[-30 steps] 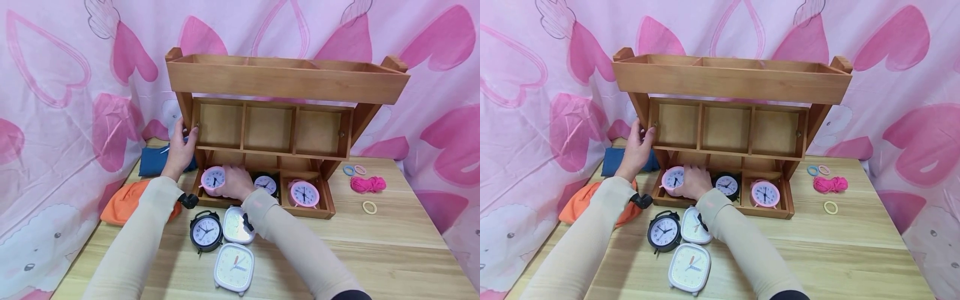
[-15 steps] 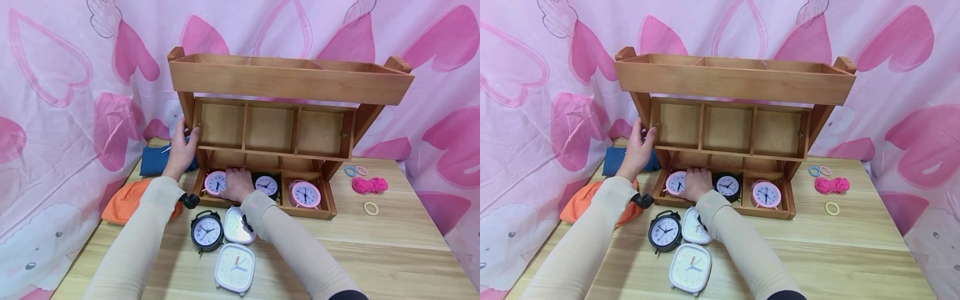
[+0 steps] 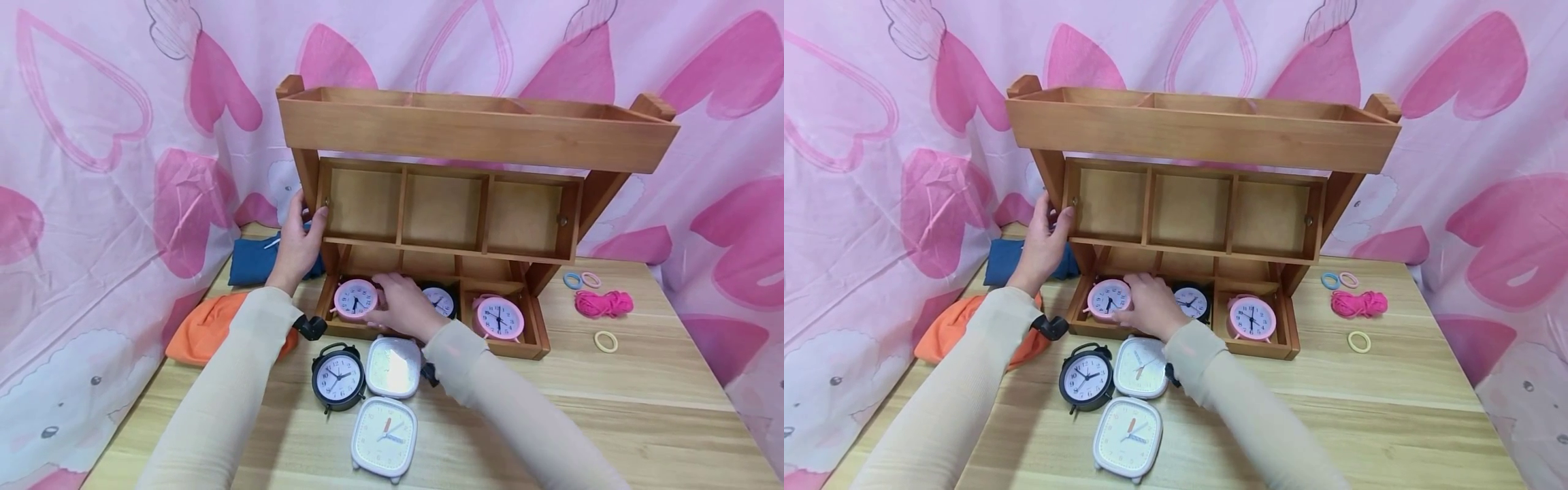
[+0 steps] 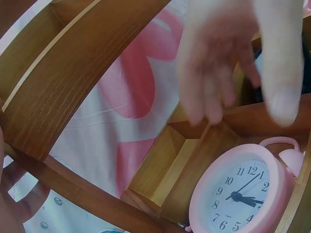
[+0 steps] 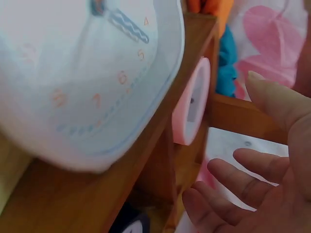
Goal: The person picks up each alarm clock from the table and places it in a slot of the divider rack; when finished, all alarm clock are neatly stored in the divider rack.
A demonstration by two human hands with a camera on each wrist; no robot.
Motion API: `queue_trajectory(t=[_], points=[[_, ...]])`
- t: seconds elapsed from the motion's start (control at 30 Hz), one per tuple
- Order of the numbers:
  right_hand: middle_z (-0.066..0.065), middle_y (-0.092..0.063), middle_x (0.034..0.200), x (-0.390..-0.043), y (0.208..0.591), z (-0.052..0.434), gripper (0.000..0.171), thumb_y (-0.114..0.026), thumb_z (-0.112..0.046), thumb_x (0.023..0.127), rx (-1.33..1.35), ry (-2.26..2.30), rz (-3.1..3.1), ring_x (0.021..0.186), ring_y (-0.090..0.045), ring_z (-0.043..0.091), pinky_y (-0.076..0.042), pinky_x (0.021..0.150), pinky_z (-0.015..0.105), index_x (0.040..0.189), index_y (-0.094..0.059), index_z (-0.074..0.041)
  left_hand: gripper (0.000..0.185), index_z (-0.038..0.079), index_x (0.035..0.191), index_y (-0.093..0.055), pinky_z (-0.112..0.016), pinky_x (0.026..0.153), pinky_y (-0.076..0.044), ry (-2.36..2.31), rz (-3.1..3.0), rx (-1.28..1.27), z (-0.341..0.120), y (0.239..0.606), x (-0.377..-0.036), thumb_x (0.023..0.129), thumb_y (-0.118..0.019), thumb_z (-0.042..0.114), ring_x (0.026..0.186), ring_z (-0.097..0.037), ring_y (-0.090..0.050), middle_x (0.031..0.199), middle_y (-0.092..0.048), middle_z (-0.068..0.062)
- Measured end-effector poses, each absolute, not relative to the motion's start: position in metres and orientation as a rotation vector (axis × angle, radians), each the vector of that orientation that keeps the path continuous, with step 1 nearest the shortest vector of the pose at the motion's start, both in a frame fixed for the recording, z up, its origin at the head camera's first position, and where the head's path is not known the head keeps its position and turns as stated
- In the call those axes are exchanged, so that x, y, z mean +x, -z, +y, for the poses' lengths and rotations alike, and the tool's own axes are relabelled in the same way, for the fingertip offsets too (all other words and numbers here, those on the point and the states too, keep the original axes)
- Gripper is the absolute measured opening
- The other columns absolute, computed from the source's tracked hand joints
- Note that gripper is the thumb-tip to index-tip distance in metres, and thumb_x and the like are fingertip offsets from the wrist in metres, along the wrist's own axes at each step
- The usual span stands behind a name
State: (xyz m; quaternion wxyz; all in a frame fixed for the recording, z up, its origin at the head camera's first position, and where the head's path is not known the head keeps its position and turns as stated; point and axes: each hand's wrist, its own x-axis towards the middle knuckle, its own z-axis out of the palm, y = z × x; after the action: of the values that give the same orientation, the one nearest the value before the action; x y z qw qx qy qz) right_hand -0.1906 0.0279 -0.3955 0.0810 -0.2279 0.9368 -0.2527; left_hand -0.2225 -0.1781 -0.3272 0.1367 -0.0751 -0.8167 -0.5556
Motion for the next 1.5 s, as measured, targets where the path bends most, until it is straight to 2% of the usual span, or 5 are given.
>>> queue_trajectory(t=[0.3, 0.7, 0.9, 1.3, 1.5], points=[[0.010, -0.048, 0.150, -0.154, 0.386, 0.071, 0.077, -0.077, -0.044, 0.084, -0.627, 0.770, 2.795, 0.139, -0.044, 0.032, -0.037, 0.114, 0.050, 0.147, -0.045, -0.013, 0.060, 0.027, 0.154, -0.022, -0.057, 0.107, -0.043, 1.578, -2.347, -0.217, -0.188, 0.355, -0.244, 0.102, -0.048, 0.043, 0.135, -0.029, -0.044, 0.151, -0.040, -0.009], [0.011, -0.051, 0.147, -0.122, 0.401, 0.092, 0.079, -0.079, -0.044, 0.082, -0.756, 0.742, 2.815, 0.137, -0.047, 0.031, -0.038, 0.114, 0.049, 0.147, -0.046, -0.011, 0.059, 0.025, 0.154, -0.022, -0.058, 0.106, -0.043, 1.578, -2.348, -0.214, -0.188, 0.356, -0.245, 0.103, -0.047, 0.041, 0.136, -0.031, -0.043, 0.152, -0.039, -0.010], [0.009, -0.052, 0.143, -0.116, 0.417, 0.094, 0.073, -0.080, -0.039, 0.080, -0.867, 0.744, 2.803, 0.131, -0.049, 0.031, -0.040, 0.111, 0.052, 0.142, -0.051, -0.013, 0.061, 0.026, 0.154, -0.022, -0.058, 0.106, -0.043, 1.579, -2.350, -0.213, -0.188, 0.355, -0.244, 0.102, -0.048, 0.044, 0.136, -0.030, -0.043, 0.152, -0.039, -0.009], [0.010, -0.047, 0.149, -0.108, 0.430, 0.093, 0.064, -0.080, -0.035, 0.081, -0.942, 0.647, 2.823, 0.136, -0.040, 0.033, -0.037, 0.113, 0.052, 0.137, -0.057, -0.016, 0.061, 0.027, 0.154, -0.022, -0.058, 0.106, -0.043, 1.583, -2.353, -0.213, -0.188, 0.356, -0.245, 0.102, -0.048, 0.045, 0.137, -0.030, -0.043, 0.153, -0.038, -0.008], [0.009, -0.048, 0.147, -0.098, 0.431, 0.092, 0.059, -0.080, -0.036, 0.080, -0.966, 0.607, 2.868, 0.131, -0.041, 0.031, -0.034, 0.112, 0.051, 0.134, -0.061, -0.019, 0.059, 0.025, 0.154, -0.021, -0.058, 0.107, -0.042, 1.612, -2.362, -0.195, -0.187, 0.350, -0.242, 0.103, -0.048, 0.037, 0.139, -0.031, -0.041, 0.154, -0.037, -0.009]])
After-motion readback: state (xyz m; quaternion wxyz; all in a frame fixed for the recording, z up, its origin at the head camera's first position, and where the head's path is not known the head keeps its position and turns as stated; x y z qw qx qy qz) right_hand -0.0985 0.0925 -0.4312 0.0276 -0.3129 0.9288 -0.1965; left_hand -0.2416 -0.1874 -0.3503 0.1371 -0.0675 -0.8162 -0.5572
